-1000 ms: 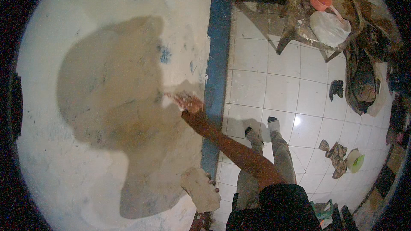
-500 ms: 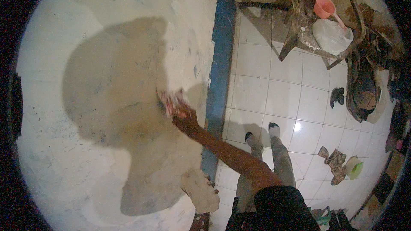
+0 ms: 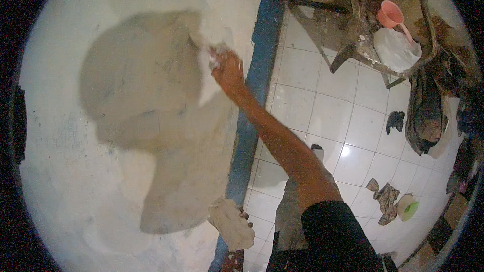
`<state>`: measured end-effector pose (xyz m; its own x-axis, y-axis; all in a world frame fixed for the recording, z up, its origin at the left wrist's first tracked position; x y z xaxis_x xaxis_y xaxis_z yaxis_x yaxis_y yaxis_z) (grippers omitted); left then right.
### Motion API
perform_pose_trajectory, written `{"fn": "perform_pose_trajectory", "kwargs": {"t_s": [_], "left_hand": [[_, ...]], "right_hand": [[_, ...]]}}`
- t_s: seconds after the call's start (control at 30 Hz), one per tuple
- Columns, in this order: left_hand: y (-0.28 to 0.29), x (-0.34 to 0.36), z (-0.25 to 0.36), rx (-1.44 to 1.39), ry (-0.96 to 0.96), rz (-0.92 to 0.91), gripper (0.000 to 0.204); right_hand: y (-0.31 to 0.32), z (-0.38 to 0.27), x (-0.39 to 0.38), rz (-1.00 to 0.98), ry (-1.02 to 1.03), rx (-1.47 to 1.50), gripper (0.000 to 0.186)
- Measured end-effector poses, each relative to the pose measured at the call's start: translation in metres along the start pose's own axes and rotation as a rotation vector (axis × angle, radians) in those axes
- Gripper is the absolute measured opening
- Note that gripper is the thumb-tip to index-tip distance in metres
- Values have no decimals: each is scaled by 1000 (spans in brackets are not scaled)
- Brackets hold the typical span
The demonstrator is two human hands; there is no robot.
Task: The person applies a white substance from a container to a damaged wall using a small tool, spreading it to smooth out the surface.
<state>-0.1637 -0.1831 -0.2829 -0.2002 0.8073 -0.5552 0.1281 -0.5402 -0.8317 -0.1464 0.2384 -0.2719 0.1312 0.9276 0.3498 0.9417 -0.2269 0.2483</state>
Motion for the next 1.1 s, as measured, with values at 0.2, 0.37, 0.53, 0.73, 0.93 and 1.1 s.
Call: {"fn": "perform_pose_trajectory", "kwargs": {"t_s": [0.2, 0.37, 0.53, 0.73, 0.93, 1.1], "left_hand": [[36, -17, 4, 330, -121, 289, 70], [36, -14, 4, 392, -68, 307, 73], [22, 0, -6, 274, -42, 154, 88], [29, -8, 9, 210, -63, 107, 96], [2, 4, -21, 157, 40, 98, 93], [14, 5, -16, 432, -56, 280, 69]], "right_hand": [[-17, -7, -161, 77, 125, -136, 51], [-17, 6, -162, -294, -224, 479, 46], [-12, 17, -76, 209, 123, -110, 43], [-35, -35, -181, -56, 81, -119, 44], [16, 37, -85, -103, -82, 328, 44], [2, 53, 16, -185, -154, 128, 54]]}}
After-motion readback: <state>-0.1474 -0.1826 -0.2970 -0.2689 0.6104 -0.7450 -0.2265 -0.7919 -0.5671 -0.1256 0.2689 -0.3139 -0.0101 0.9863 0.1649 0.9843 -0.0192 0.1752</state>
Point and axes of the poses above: each hand's wrist, its own x-axis towards the middle knuckle, its own y-axis out of the back of the hand, z = x × y, the point moved 6 cm from there along x, towards the middle knuckle, and after that the axes turned 8 degrees about -y, right-handed, at the moved point
